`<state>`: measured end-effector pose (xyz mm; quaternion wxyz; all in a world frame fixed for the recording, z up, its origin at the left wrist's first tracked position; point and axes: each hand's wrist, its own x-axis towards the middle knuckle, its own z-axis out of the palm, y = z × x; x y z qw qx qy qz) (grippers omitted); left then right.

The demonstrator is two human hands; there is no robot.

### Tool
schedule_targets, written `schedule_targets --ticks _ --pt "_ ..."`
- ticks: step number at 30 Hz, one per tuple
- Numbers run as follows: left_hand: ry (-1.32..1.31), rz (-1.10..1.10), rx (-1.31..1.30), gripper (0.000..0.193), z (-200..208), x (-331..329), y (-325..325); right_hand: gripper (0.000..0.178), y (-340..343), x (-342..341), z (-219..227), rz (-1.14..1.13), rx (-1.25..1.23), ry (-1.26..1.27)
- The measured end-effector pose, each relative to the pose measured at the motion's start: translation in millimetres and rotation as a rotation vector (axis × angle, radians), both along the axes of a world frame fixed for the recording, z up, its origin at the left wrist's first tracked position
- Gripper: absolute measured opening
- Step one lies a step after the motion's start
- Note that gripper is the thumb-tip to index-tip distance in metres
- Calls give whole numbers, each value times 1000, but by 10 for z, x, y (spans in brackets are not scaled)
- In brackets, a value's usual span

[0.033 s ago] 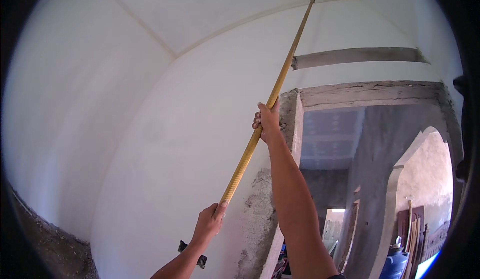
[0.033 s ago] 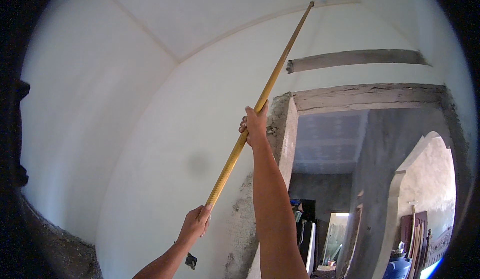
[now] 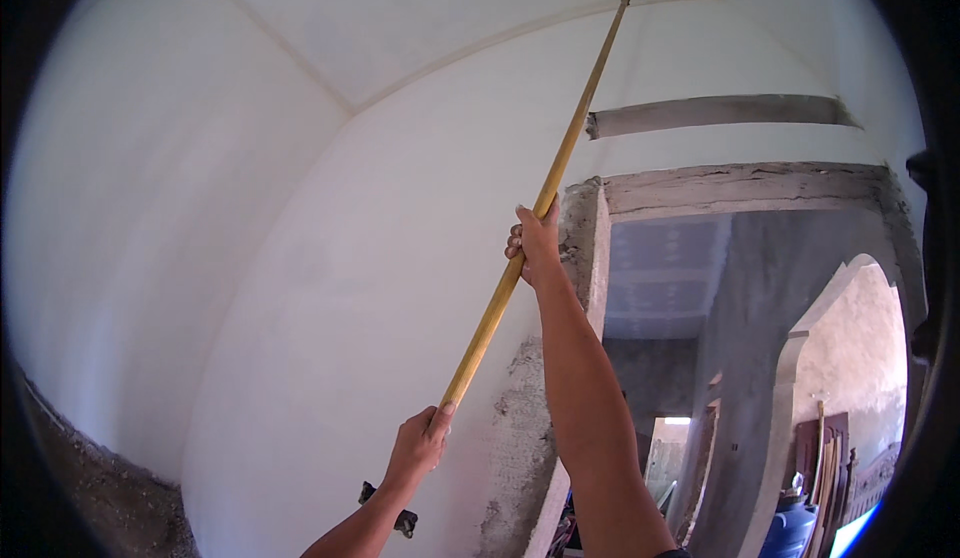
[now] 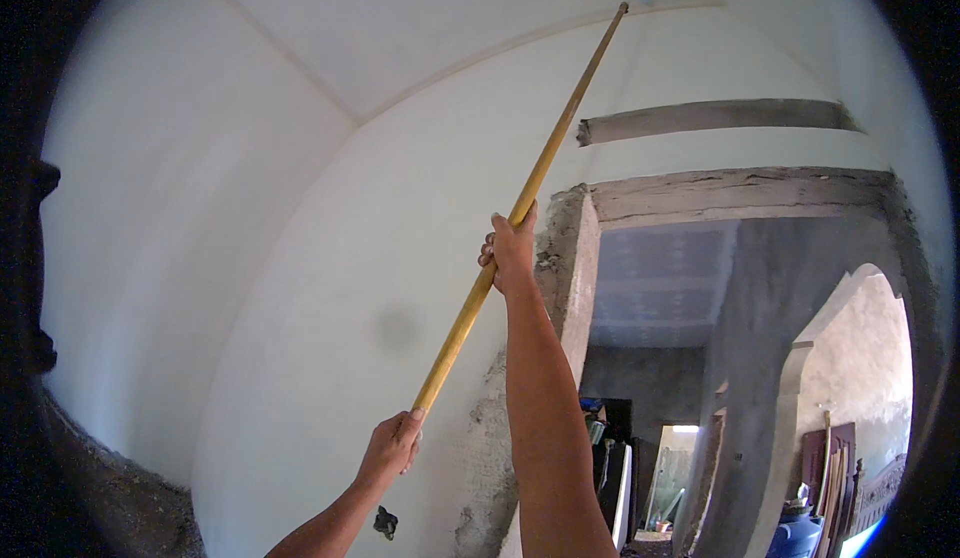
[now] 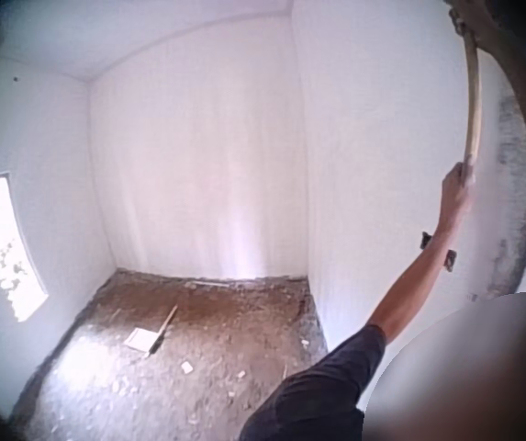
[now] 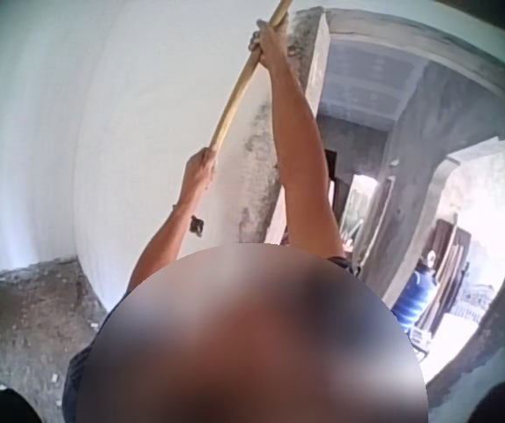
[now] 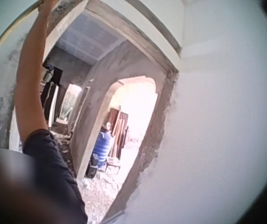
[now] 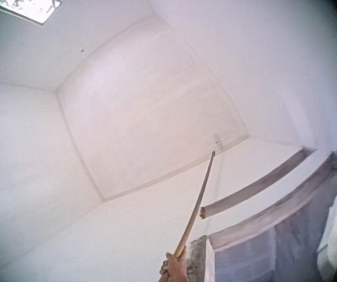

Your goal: The person uses a long-handled paint roller to apply white paint to the ceiling of a room. They repeatedly roll the roller in a paint tray on the floor to reload paint, then reach upward to paint different sections of the ceiling.

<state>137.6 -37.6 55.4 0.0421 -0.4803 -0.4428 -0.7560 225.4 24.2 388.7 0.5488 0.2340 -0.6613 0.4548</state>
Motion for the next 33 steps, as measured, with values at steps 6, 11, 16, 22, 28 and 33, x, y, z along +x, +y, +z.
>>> schedule_targets --ticks 6,11,16,22,28,33 --pt "-4 -8 -1 61 -56 -386 -46 84 -83 -406 -39 -18 27 2" --pt "-25 -9 -36 62 -140 -595 -52 85 -94 -680 -116 -19 -11 -46" --pt "-45 -35 -23 62 -257 -813 -82 85 -138 -932 -218 -37 0 -61" --pt "-66 -36 -24 59 -330 -1033 -109 85 -180 -1209 -277 -25 -16 -102" --pt "-96 -31 -39 59 -463 -1123 -177 85 -233 -1453 -391 -13 -6 -135" --pt "-154 -66 -31 61 -530 -1174 -173 86 -238 -1633 -401 -13 -2 -169"
